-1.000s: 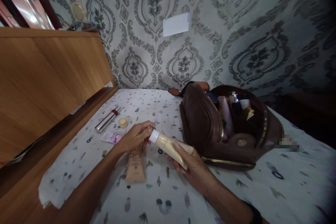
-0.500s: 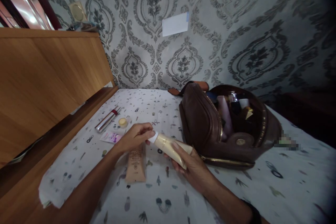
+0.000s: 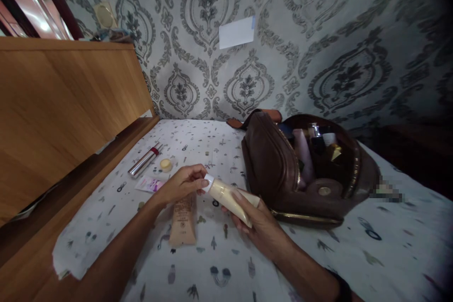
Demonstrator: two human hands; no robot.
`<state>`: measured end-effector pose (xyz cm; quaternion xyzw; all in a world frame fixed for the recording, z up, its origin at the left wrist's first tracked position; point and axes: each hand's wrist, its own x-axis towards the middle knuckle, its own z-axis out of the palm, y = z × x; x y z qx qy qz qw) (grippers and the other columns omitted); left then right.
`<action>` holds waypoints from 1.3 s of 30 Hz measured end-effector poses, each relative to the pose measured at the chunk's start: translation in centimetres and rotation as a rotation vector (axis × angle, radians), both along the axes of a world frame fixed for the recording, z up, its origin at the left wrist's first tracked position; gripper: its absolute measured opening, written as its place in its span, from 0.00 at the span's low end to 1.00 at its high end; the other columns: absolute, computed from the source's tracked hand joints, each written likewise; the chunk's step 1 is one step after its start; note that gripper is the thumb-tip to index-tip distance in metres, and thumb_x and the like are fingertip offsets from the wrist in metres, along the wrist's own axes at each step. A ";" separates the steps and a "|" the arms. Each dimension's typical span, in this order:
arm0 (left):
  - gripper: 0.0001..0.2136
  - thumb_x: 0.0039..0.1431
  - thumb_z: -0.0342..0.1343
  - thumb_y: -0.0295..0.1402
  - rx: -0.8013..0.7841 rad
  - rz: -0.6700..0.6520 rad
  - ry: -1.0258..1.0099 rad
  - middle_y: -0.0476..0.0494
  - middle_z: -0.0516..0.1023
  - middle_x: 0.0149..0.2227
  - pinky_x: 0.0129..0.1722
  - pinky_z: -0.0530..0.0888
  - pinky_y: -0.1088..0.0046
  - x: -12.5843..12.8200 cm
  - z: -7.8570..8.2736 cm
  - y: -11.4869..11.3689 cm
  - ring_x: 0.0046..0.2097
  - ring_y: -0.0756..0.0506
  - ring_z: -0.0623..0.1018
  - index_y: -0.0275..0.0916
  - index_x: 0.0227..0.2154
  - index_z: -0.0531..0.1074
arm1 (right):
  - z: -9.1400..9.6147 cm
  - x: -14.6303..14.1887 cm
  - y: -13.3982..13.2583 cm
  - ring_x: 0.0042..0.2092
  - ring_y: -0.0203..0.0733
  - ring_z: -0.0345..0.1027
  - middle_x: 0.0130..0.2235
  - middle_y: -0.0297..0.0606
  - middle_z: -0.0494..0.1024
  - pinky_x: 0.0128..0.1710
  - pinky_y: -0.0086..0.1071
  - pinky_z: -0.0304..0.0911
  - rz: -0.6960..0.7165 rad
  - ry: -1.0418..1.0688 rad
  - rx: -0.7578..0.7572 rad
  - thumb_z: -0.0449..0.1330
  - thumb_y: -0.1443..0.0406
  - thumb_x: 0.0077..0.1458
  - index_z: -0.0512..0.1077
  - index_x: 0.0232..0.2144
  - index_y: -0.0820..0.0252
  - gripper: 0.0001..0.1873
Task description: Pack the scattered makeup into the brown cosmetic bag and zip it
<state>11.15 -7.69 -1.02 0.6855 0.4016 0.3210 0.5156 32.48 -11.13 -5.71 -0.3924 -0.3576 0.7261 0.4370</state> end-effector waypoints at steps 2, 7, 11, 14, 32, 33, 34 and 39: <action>0.22 0.59 0.53 0.55 0.046 -0.008 0.024 0.48 0.70 0.31 0.35 0.68 0.72 -0.1 0.0 0.0 0.33 0.48 0.71 0.36 0.34 0.68 | 0.2 0.0 -0.1 0.19 0.29 0.59 0.25 0.38 0.78 0.17 0.23 0.49 -0.014 -0.003 -0.011 0.72 0.44 0.39 0.79 0.37 0.63 0.31; 0.26 0.52 0.65 0.44 0.062 -0.059 0.047 0.43 0.70 0.47 0.43 0.69 0.71 -0.3 0.6 -0.4 0.49 0.42 0.70 0.43 0.52 0.67 | 0.4 0.0 0.0 0.19 0.28 0.57 0.24 0.37 0.78 0.16 0.22 0.47 -0.026 0.013 -0.038 0.73 0.44 0.37 0.79 0.38 0.63 0.32; 0.19 0.53 0.65 0.42 -0.023 -0.044 -0.022 0.45 0.72 0.40 0.40 0.69 0.73 -0.1 0.5 -0.5 0.42 0.46 0.72 0.39 0.45 0.71 | 0.3 0.0 0.1 0.19 0.27 0.58 0.24 0.37 0.78 0.17 0.21 0.48 -0.020 0.019 -0.032 0.72 0.44 0.37 0.79 0.37 0.62 0.33; 0.18 0.56 0.61 0.48 -0.042 -0.014 -0.016 0.48 0.72 0.33 0.35 0.68 0.74 0.0 -0.1 -0.2 0.34 0.49 0.72 0.36 0.37 0.70 | 0.1 -0.1 0.1 0.19 0.27 0.59 0.24 0.37 0.78 0.17 0.21 0.49 -0.014 0.012 -0.027 0.72 0.44 0.37 0.79 0.37 0.63 0.32; 0.19 0.54 0.64 0.43 -0.033 -0.031 -0.037 0.47 0.71 0.37 0.37 0.68 0.75 0.2 0.4 -0.5 0.39 0.48 0.72 0.38 0.43 0.69 | 0.5 -0.1 -0.1 0.17 0.26 0.58 0.23 0.37 0.78 0.16 0.20 0.47 -0.016 0.024 -0.015 0.73 0.44 0.36 0.79 0.36 0.63 0.32; 0.19 0.54 0.64 0.45 -0.047 -0.018 -0.047 0.48 0.71 0.35 0.35 0.68 0.76 0.2 0.3 -0.4 0.36 0.49 0.72 0.37 0.40 0.69 | 0.5 -0.1 -0.1 0.17 0.26 0.57 0.23 0.37 0.78 0.16 0.20 0.47 -0.012 0.025 -0.011 0.73 0.44 0.36 0.79 0.36 0.63 0.32; 0.19 0.54 0.63 0.47 -0.057 -0.006 -0.050 0.49 0.71 0.32 0.33 0.68 0.76 0.2 0.0 -0.3 0.33 0.50 0.72 0.36 0.38 0.69 | 0.5 -0.1 -0.1 0.17 0.26 0.57 0.23 0.37 0.78 0.15 0.20 0.46 -0.009 0.026 -0.005 0.73 0.44 0.37 0.79 0.35 0.63 0.31; 0.25 0.60 0.51 0.57 0.003 0.025 -0.002 0.50 0.70 0.23 0.30 0.67 0.75 -0.1 -0.8 0.3 0.26 0.51 0.71 0.36 0.28 0.67 | 0.1 -0.1 0.1 0.18 0.26 0.58 0.24 0.38 0.78 0.15 0.20 0.46 -0.003 0.046 0.016 0.72 0.45 0.39 0.79 0.36 0.63 0.30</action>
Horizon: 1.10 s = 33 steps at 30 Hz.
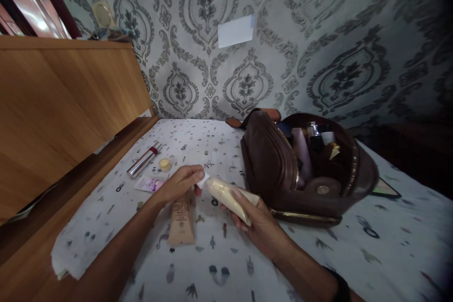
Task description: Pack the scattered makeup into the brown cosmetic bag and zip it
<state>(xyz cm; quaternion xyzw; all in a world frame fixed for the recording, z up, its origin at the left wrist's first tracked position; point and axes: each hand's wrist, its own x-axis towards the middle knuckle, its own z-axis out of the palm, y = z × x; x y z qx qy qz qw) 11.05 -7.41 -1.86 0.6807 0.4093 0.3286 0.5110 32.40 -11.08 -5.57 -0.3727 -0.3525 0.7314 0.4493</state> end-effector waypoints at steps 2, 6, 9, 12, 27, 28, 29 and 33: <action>0.26 0.61 0.48 0.58 0.025 0.002 0.014 0.49 0.71 0.22 0.29 0.66 0.75 -0.1 -0.1 0.1 0.26 0.50 0.71 0.36 0.26 0.67 | 0.0 0.0 0.0 0.18 0.26 0.58 0.24 0.38 0.78 0.15 0.20 0.46 0.001 -0.006 -0.002 0.72 0.45 0.39 0.79 0.37 0.63 0.31; 0.26 0.60 0.50 0.59 -0.006 -0.003 -0.008 0.49 0.71 0.23 0.28 0.67 0.76 0.0 0.0 0.1 0.26 0.51 0.71 0.36 0.28 0.67 | 0.0 0.0 0.0 0.18 0.26 0.57 0.24 0.38 0.78 0.15 0.20 0.45 -0.005 -0.019 -0.002 0.72 0.44 0.38 0.79 0.36 0.64 0.32; 0.25 0.59 0.52 0.58 -0.017 -0.003 -0.017 0.50 0.70 0.24 0.28 0.67 0.76 0.2 0.4 -0.1 0.26 0.51 0.70 0.36 0.30 0.67 | 0.1 0.0 0.1 0.18 0.26 0.59 0.24 0.37 0.78 0.16 0.20 0.48 -0.010 -0.013 -0.025 0.72 0.44 0.37 0.79 0.36 0.63 0.32; 0.24 0.59 0.53 0.57 -0.005 -0.008 -0.005 0.51 0.70 0.24 0.28 0.66 0.76 0.4 0.6 -0.3 0.26 0.51 0.70 0.36 0.31 0.67 | 0.3 -0.1 0.1 0.18 0.27 0.59 0.24 0.37 0.78 0.18 0.20 0.51 -0.011 -0.009 -0.049 0.73 0.44 0.35 0.80 0.37 0.62 0.33; 0.18 0.53 0.67 0.38 -0.010 -0.100 -0.093 0.45 0.72 0.42 0.42 0.71 0.75 0.2 1.4 -0.6 0.44 0.47 0.72 0.39 0.44 0.72 | 0.1 0.0 0.1 0.20 0.28 0.60 0.24 0.37 0.78 0.18 0.20 0.53 -0.027 -0.007 -0.077 0.73 0.44 0.36 0.80 0.37 0.61 0.32; 0.18 0.53 0.67 0.39 -0.018 -0.104 -0.095 0.45 0.72 0.42 0.40 0.71 0.76 0.2 1.4 -0.6 0.44 0.47 0.72 0.40 0.44 0.72 | 0.1 0.0 0.1 0.20 0.28 0.60 0.24 0.38 0.78 0.18 0.20 0.52 -0.026 -0.005 -0.075 0.73 0.44 0.35 0.80 0.37 0.62 0.33; 0.19 0.53 0.66 0.40 -0.031 -0.107 -0.096 0.45 0.72 0.41 0.38 0.72 0.76 0.2 1.4 -0.6 0.43 0.47 0.72 0.40 0.45 0.72 | 0.1 0.0 0.1 0.20 0.28 0.60 0.24 0.38 0.78 0.17 0.20 0.51 -0.026 0.000 -0.071 0.73 0.44 0.35 0.80 0.37 0.62 0.33; 0.20 0.58 0.60 0.48 -0.059 -0.095 -0.106 0.45 0.71 0.39 0.29 0.73 0.76 0.3 1.2 -0.6 0.35 0.49 0.72 0.39 0.47 0.73 | 0.1 0.0 0.0 0.19 0.28 0.59 0.23 0.37 0.77 0.16 0.20 0.48 -0.022 0.017 -0.032 0.73 0.45 0.37 0.79 0.35 0.63 0.31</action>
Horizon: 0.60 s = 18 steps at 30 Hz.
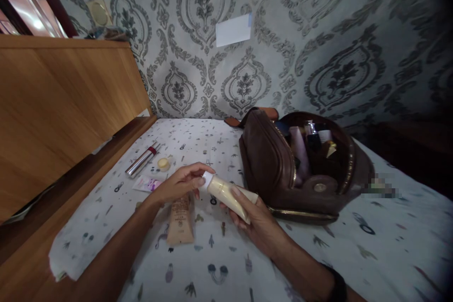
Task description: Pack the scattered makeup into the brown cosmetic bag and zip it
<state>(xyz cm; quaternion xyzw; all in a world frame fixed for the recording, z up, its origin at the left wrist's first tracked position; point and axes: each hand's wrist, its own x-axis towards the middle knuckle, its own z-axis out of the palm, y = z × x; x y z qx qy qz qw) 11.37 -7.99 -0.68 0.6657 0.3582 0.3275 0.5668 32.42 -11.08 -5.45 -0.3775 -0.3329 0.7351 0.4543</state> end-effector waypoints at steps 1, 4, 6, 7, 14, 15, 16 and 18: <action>0.20 0.59 0.58 0.48 0.003 0.013 -0.004 0.45 0.71 0.38 0.29 0.74 0.76 0.1 0.0 0.0 0.34 0.49 0.72 0.39 0.46 0.73 | 0.0 0.0 0.0 0.19 0.28 0.59 0.23 0.37 0.77 0.16 0.20 0.49 0.001 0.000 0.007 0.73 0.45 0.37 0.79 0.35 0.64 0.30; 0.18 0.59 0.61 0.45 0.009 0.026 -0.035 0.43 0.74 0.41 0.36 0.76 0.72 0.2 -0.1 0.1 0.38 0.47 0.75 0.38 0.45 0.74 | 0.0 0.0 -0.1 0.20 0.28 0.60 0.24 0.37 0.77 0.18 0.21 0.51 0.001 -0.011 0.004 0.73 0.45 0.38 0.79 0.35 0.63 0.30; 0.16 0.57 0.63 0.42 0.013 0.004 -0.082 0.40 0.76 0.45 0.44 0.75 0.69 0.2 -0.2 0.1 0.46 0.44 0.76 0.37 0.44 0.73 | 0.0 0.0 -0.1 0.20 0.28 0.59 0.24 0.37 0.77 0.17 0.21 0.50 -0.001 -0.012 0.003 0.73 0.45 0.37 0.79 0.35 0.63 0.31; 0.16 0.57 0.63 0.41 0.016 -0.008 -0.105 0.38 0.77 0.48 0.47 0.74 0.68 0.1 -0.2 0.1 0.49 0.43 0.76 0.37 0.44 0.73 | 0.1 0.0 -0.1 0.19 0.28 0.59 0.23 0.37 0.77 0.17 0.21 0.50 -0.003 -0.012 0.003 0.73 0.45 0.37 0.79 0.35 0.63 0.31; 0.15 0.58 0.63 0.37 -0.011 -0.038 -0.145 0.32 0.75 0.55 0.51 0.70 0.64 -0.2 -0.4 -0.1 0.56 0.39 0.74 0.39 0.42 0.66 | 0.2 0.0 -0.1 0.19 0.29 0.58 0.23 0.37 0.77 0.17 0.23 0.47 -0.010 -0.009 0.014 0.72 0.45 0.38 0.78 0.34 0.64 0.29; 0.16 0.58 0.63 0.38 -0.013 -0.036 -0.138 0.32 0.74 0.55 0.51 0.70 0.64 -0.3 -0.3 -0.1 0.56 0.40 0.74 0.39 0.44 0.66 | 0.2 0.0 -0.1 0.19 0.28 0.58 0.23 0.37 0.77 0.17 0.23 0.47 -0.007 -0.009 0.015 0.72 0.45 0.38 0.78 0.34 0.64 0.30; 0.17 0.58 0.63 0.38 -0.016 -0.029 -0.124 0.33 0.75 0.54 0.51 0.70 0.65 -0.3 -0.3 -0.1 0.55 0.40 0.74 0.40 0.45 0.66 | 0.3 0.0 -0.1 0.19 0.28 0.58 0.23 0.37 0.77 0.17 0.23 0.48 -0.009 -0.008 0.013 0.72 0.45 0.38 0.78 0.34 0.64 0.30; 0.19 0.58 0.63 0.39 -0.024 -0.009 -0.073 0.35 0.75 0.52 0.48 0.71 0.66 -0.3 -0.2 -0.1 0.53 0.41 0.75 0.40 0.48 0.66 | 0.4 -0.1 -0.1 0.20 0.28 0.59 0.24 0.37 0.77 0.18 0.22 0.49 -0.018 -0.009 0.002 0.73 0.45 0.38 0.78 0.35 0.63 0.30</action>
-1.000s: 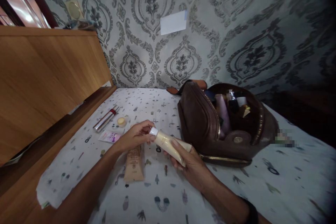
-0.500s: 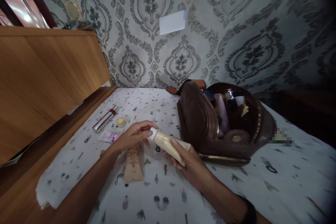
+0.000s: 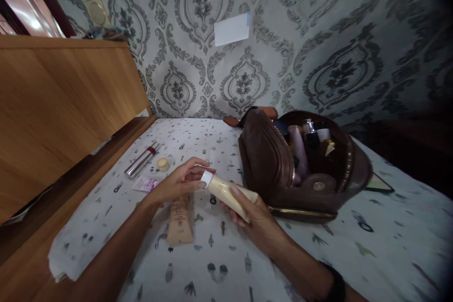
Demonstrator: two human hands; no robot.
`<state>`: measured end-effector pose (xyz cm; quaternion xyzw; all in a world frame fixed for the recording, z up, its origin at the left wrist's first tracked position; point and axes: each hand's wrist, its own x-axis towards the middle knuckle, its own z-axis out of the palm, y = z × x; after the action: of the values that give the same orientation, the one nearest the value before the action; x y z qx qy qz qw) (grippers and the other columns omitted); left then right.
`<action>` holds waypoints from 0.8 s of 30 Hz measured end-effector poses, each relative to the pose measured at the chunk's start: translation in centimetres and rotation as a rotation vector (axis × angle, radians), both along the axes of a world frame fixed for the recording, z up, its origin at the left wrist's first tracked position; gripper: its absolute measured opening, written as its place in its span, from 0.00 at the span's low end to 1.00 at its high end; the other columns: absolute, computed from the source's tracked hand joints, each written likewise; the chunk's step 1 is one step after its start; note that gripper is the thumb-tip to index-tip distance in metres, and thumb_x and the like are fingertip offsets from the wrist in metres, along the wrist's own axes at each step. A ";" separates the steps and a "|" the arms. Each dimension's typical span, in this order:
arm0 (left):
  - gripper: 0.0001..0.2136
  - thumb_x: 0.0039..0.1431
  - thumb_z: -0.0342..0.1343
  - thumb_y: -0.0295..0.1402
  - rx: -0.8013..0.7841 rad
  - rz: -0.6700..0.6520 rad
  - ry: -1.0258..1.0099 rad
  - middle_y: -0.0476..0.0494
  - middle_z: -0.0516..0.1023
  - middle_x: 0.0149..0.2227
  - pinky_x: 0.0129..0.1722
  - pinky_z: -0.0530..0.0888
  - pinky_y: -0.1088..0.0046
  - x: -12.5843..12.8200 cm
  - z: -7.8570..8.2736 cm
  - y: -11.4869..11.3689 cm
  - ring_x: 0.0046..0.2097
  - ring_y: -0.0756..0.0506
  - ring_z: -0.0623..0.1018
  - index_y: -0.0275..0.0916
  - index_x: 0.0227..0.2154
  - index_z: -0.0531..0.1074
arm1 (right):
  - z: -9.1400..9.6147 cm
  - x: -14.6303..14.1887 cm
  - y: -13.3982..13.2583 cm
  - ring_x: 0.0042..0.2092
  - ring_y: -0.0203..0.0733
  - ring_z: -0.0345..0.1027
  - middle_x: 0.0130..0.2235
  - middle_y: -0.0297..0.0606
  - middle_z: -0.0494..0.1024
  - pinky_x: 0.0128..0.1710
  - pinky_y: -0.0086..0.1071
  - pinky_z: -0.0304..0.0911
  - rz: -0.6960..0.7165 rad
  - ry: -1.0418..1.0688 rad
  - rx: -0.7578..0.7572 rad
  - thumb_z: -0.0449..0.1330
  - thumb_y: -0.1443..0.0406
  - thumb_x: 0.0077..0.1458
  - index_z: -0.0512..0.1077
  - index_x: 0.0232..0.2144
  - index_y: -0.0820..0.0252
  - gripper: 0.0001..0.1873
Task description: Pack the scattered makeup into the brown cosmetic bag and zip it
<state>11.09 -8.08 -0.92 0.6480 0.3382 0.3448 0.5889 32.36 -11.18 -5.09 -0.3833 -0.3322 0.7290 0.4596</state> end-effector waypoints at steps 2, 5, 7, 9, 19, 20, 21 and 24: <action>0.20 0.57 0.64 0.39 0.006 0.021 0.072 0.39 0.75 0.48 0.45 0.72 0.69 0.0 0.0 0.1 0.49 0.43 0.75 0.40 0.49 0.68 | 0.1 0.0 0.0 0.20 0.29 0.60 0.24 0.37 0.78 0.19 0.22 0.51 -0.009 -0.002 -0.017 0.73 0.46 0.37 0.78 0.36 0.62 0.30; 0.18 0.55 0.65 0.38 0.084 0.045 0.140 0.45 0.73 0.43 0.42 0.70 0.73 -0.1 0.0 0.1 0.45 0.46 0.73 0.41 0.47 0.70 | 0.3 0.0 -0.1 0.20 0.29 0.59 0.24 0.36 0.77 0.20 0.23 0.51 -0.013 -0.003 -0.030 0.73 0.46 0.36 0.77 0.35 0.62 0.30; 0.18 0.54 0.66 0.37 0.126 0.043 0.140 0.46 0.71 0.42 0.42 0.70 0.75 -0.2 0.0 0.1 0.44 0.47 0.71 0.40 0.46 0.70 | 0.4 0.0 -0.1 0.20 0.29 0.59 0.23 0.36 0.77 0.19 0.23 0.50 -0.012 -0.001 -0.023 0.73 0.46 0.36 0.77 0.34 0.62 0.30; 0.18 0.54 0.66 0.37 0.110 0.016 0.110 0.45 0.70 0.43 0.40 0.71 0.75 -0.3 0.0 0.1 0.45 0.47 0.72 0.40 0.45 0.69 | 0.4 0.0 -0.1 0.20 0.29 0.59 0.23 0.36 0.77 0.19 0.23 0.49 -0.008 0.002 -0.006 0.73 0.46 0.36 0.77 0.33 0.63 0.29; 0.21 0.64 0.48 0.52 0.127 0.134 0.258 0.49 0.70 0.31 0.30 0.71 0.75 0.3 -0.6 0.1 0.31 0.49 0.73 0.38 0.42 0.68 | 0.0 0.1 0.0 0.21 0.29 0.60 0.24 0.36 0.77 0.20 0.23 0.51 0.013 -0.008 0.004 0.72 0.46 0.38 0.78 0.33 0.62 0.28; 0.20 0.64 0.50 0.51 0.132 0.131 0.272 0.48 0.71 0.31 0.32 0.71 0.74 0.3 -0.5 0.1 0.33 0.48 0.73 0.37 0.40 0.70 | 0.0 0.1 -0.1 0.21 0.29 0.60 0.24 0.36 0.77 0.20 0.23 0.51 0.015 -0.009 0.010 0.72 0.46 0.39 0.78 0.33 0.62 0.28; 0.18 0.63 0.53 0.49 0.136 0.115 0.270 0.47 0.72 0.33 0.35 0.71 0.73 0.2 -0.3 0.1 0.36 0.47 0.73 0.37 0.40 0.71 | 0.0 0.1 -0.1 0.21 0.29 0.60 0.24 0.36 0.77 0.20 0.23 0.51 0.014 -0.008 0.014 0.72 0.46 0.39 0.78 0.32 0.62 0.28; 0.21 0.57 0.62 0.44 0.151 0.054 0.209 0.43 0.73 0.44 0.45 0.69 0.71 -0.2 0.2 0.1 0.45 0.44 0.73 0.41 0.50 0.70 | 0.0 0.0 0.0 0.20 0.29 0.60 0.23 0.36 0.77 0.19 0.23 0.51 -0.003 0.000 0.004 0.72 0.46 0.38 0.77 0.34 0.62 0.28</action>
<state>10.88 -7.96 -0.73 0.7135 0.3880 0.3157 0.4905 32.38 -11.21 -5.06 -0.3829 -0.3333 0.7275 0.4615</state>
